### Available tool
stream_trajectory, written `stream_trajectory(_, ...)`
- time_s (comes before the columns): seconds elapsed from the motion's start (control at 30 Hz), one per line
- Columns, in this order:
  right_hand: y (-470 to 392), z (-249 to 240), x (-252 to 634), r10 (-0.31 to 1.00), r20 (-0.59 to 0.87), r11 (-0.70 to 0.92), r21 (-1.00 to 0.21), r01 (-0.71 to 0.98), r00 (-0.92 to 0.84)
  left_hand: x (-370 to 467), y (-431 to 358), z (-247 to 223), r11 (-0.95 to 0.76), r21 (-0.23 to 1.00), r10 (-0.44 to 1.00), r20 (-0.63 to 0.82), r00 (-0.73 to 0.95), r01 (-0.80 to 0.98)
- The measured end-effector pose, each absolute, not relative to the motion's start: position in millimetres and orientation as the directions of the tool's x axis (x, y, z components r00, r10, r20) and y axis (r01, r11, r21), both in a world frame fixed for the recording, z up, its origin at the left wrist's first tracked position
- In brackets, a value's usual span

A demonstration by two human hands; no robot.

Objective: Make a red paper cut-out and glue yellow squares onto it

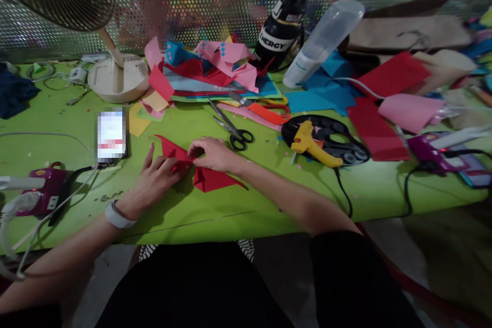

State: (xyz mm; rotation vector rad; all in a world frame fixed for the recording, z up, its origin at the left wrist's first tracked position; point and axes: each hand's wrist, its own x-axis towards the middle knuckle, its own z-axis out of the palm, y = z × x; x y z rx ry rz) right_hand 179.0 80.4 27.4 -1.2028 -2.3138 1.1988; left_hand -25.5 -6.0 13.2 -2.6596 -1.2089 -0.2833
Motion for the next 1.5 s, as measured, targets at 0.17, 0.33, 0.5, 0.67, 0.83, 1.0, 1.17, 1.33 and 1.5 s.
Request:
stream_trajectory(0.17,80,27,179,0.775,-0.119,0.326,-0.767,0.553,-0.621,-27,-10,18,-0.650,-0.101,0.729,0.199,0.655,0.753)
stream_trajectory(0.33,79,28,180,0.774,-0.124,0.324,-0.766,0.556,-0.622,-39,-18,23,-0.679,-0.024,0.728,0.104,0.677,0.734)
stream_trajectory(0.5,79,29,178,0.775,-0.133,0.337,-0.741,0.581,-0.618,-51,-24,21,-0.725,0.004,0.685,0.105,0.721,0.688)
stream_trajectory(0.67,76,32,170,0.790,-0.144,0.400,-0.616,0.679,-0.595,-53,-24,15,-0.731,-0.050,0.670,0.144,0.729,0.681)
stream_trajectory(0.83,76,28,164,0.796,-0.155,0.436,-0.525,0.731,-0.586,-52,-24,11,-0.735,-0.072,0.658,0.166,0.735,0.674)
stream_trajectory(1.0,79,33,164,0.772,-0.208,0.425,-0.532,0.732,-0.600,-51,-23,12,-0.719,-0.078,0.676,0.149,0.722,0.690)
stream_trajectory(1.17,82,40,166,0.750,-0.245,0.379,-0.602,0.703,-0.614,-48,-23,18,-0.714,-0.087,0.680,0.150,0.718,0.695)
stream_trajectory(1.33,88,36,170,0.716,-0.261,0.329,-0.692,0.643,-0.647,-47,-24,20,-0.701,-0.097,0.693,0.142,0.707,0.707)
stream_trajectory(1.5,93,28,174,0.680,-0.262,0.295,-0.757,0.583,-0.685,-48,-23,19,-0.706,-0.104,0.684,0.155,0.713,0.700)
